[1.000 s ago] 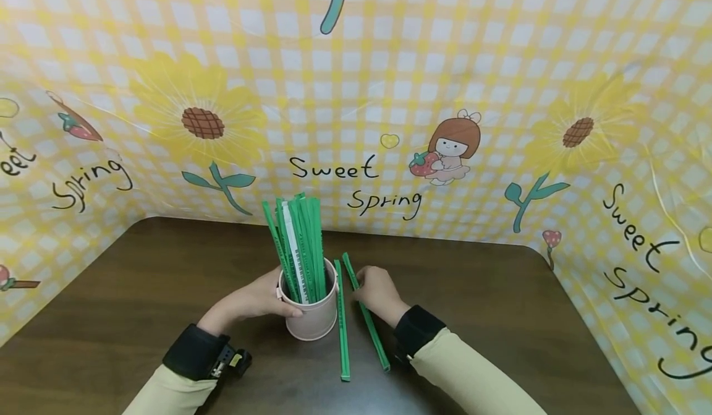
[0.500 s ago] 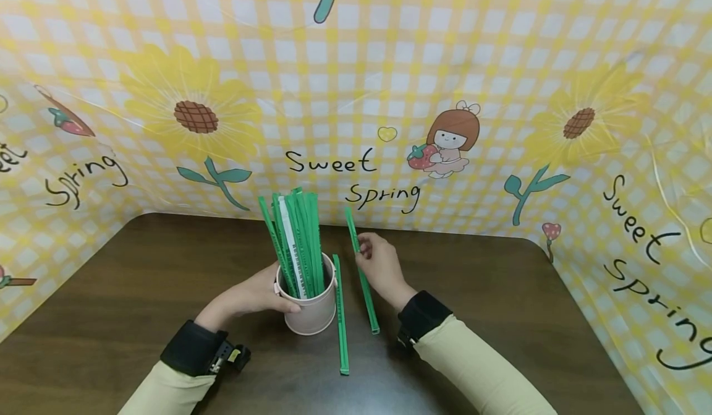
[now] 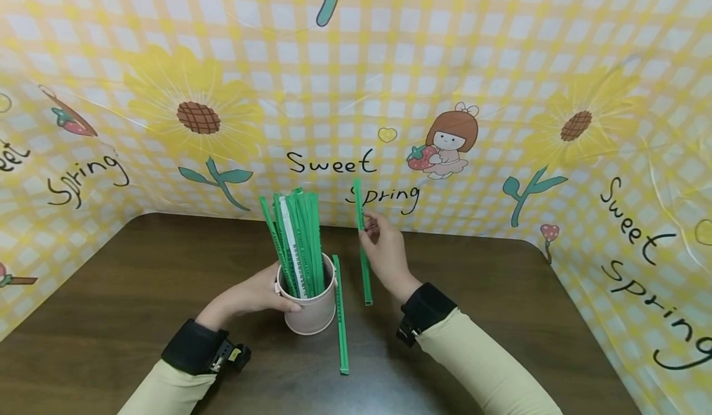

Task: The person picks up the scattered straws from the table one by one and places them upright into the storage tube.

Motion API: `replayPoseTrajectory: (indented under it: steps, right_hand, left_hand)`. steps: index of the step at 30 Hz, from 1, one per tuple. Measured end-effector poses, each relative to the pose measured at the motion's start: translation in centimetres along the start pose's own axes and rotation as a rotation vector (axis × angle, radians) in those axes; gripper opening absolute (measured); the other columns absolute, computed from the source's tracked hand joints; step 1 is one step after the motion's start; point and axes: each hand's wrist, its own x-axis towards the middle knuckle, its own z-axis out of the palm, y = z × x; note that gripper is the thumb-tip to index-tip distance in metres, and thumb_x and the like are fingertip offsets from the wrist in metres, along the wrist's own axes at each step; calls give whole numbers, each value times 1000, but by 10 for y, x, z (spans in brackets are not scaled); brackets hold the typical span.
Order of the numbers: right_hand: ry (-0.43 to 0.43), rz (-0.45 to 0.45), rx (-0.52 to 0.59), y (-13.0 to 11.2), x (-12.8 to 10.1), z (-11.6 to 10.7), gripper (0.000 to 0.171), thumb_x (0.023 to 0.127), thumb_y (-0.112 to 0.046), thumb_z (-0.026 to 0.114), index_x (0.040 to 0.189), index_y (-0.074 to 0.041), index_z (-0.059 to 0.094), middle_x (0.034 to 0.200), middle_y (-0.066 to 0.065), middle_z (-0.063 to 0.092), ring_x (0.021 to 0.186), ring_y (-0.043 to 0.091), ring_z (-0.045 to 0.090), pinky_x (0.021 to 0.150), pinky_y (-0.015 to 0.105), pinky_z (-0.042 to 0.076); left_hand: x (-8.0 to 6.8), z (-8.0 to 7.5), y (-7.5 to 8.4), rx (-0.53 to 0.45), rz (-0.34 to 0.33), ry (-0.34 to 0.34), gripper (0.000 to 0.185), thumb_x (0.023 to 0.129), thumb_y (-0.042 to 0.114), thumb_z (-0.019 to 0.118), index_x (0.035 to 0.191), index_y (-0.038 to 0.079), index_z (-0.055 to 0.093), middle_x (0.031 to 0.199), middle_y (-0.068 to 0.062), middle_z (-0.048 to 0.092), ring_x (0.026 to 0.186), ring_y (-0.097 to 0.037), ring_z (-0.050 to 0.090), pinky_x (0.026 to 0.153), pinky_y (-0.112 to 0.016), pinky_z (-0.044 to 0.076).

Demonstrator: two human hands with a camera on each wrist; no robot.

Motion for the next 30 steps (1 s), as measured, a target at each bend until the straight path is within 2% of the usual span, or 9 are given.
replayPoseTrajectory:
  steps: [11, 18, 23, 25, 30]
  right_hand:
    - [43, -44, 65, -28, 22, -18, 39, 98, -1, 64, 135, 6, 56, 113, 25, 63, 103, 36, 65, 78, 33, 56]
    - [108, -106, 122, -51, 36, -26, 39, 98, -1, 64, 135, 6, 56, 112, 25, 62, 102, 37, 65, 74, 14, 49]
    - [144, -162, 173, -70, 34, -25, 38, 97, -1, 65, 134, 6, 57, 111, 25, 64, 101, 36, 66, 70, 13, 45]
    - [145, -180, 198, -77, 32, -23, 38, 97, 0, 65, 133, 7, 57, 111, 25, 63, 99, 29, 66, 69, 13, 46]
    - [103, -199, 279, -90, 21, -16, 40, 97, 2, 64, 135, 8, 54, 111, 25, 61, 94, 3, 60, 69, 12, 49]
  left_hand:
    - [-2, 1, -1, -15, -7, -5, 103, 81, 25, 87, 156, -1, 21, 150, -24, 46, 134, -31, 48, 109, -44, 42]
    - [-3, 1, 0, -13, -14, -4, 101, 81, 25, 86, 155, -1, 22, 149, -24, 47, 134, -32, 49, 108, -45, 43]
    - [-3, 0, -1, -6, -14, -2, 102, 81, 25, 86, 155, -2, 22, 148, -24, 47, 133, -32, 50, 107, -42, 44]
    - [-2, 0, -1, -5, -6, -5, 102, 82, 25, 86, 156, -1, 22, 148, -23, 48, 132, -30, 50, 106, -36, 45]
    - [0, 0, -2, -11, 26, -21, 100, 83, 26, 86, 156, 1, 23, 150, -22, 48, 132, -27, 51, 104, -26, 45]
